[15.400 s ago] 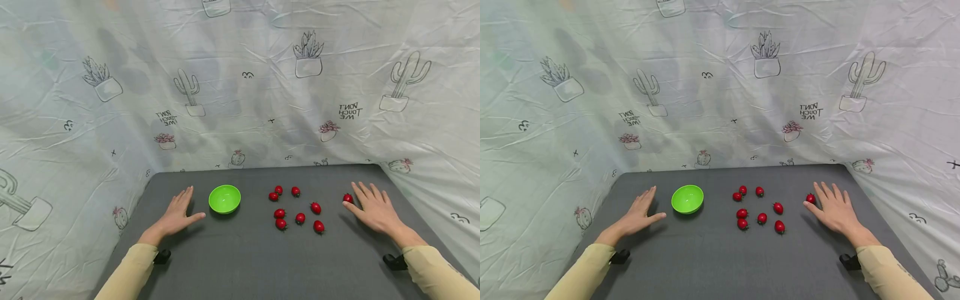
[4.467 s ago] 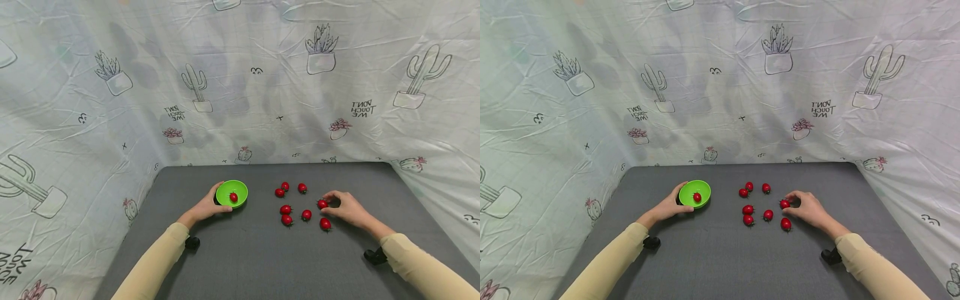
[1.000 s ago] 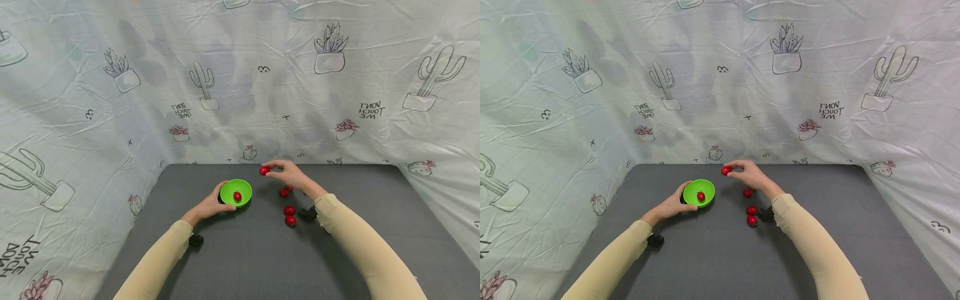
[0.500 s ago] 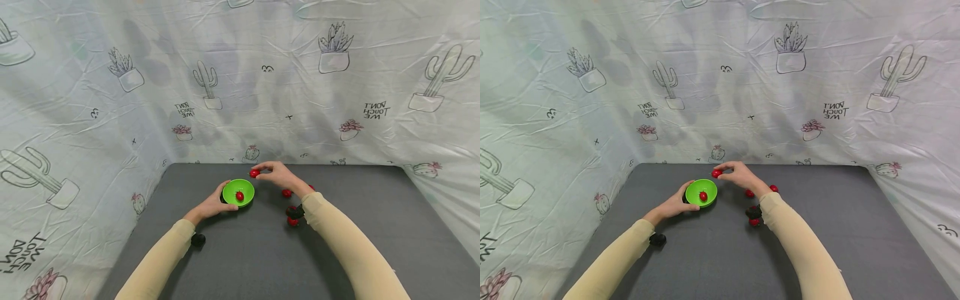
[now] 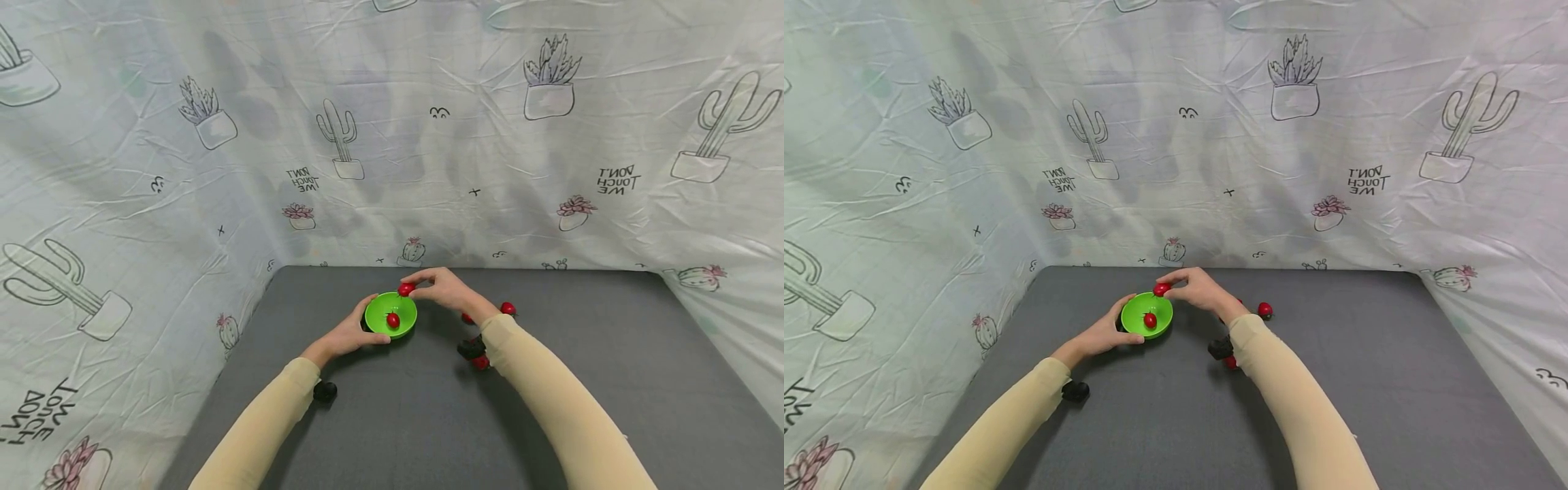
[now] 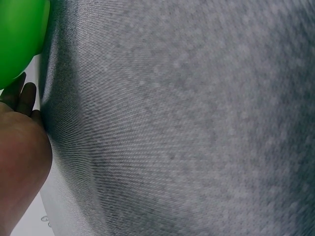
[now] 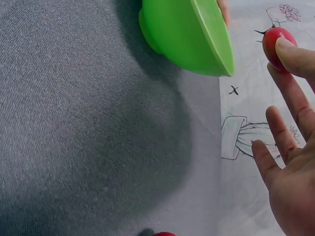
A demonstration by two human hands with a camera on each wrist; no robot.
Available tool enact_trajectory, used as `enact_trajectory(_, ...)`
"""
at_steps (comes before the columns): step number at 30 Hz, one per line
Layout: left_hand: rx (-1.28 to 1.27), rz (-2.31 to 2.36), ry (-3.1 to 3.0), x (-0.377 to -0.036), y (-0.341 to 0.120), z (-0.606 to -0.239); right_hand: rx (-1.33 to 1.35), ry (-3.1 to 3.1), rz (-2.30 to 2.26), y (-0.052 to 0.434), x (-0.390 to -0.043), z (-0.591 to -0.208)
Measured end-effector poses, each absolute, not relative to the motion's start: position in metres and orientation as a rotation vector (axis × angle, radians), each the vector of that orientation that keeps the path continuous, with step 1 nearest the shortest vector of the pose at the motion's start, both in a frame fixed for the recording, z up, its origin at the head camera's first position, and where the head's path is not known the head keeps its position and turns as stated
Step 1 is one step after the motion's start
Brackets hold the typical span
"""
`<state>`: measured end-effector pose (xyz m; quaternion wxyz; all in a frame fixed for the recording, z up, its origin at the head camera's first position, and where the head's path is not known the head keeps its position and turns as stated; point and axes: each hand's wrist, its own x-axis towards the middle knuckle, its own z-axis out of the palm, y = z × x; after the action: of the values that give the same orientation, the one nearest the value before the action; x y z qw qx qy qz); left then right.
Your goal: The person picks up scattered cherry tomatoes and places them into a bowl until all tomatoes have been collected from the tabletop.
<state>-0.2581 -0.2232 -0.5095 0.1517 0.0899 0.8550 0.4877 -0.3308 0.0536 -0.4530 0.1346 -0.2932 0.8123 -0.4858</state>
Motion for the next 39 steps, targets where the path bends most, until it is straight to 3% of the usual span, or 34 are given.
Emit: enact_trajectory(39,0.26,1.436,2.402,-0.259,-0.223,-0.506,-0.878,2.312,-1.352,0.046,-0.327,-0.463)
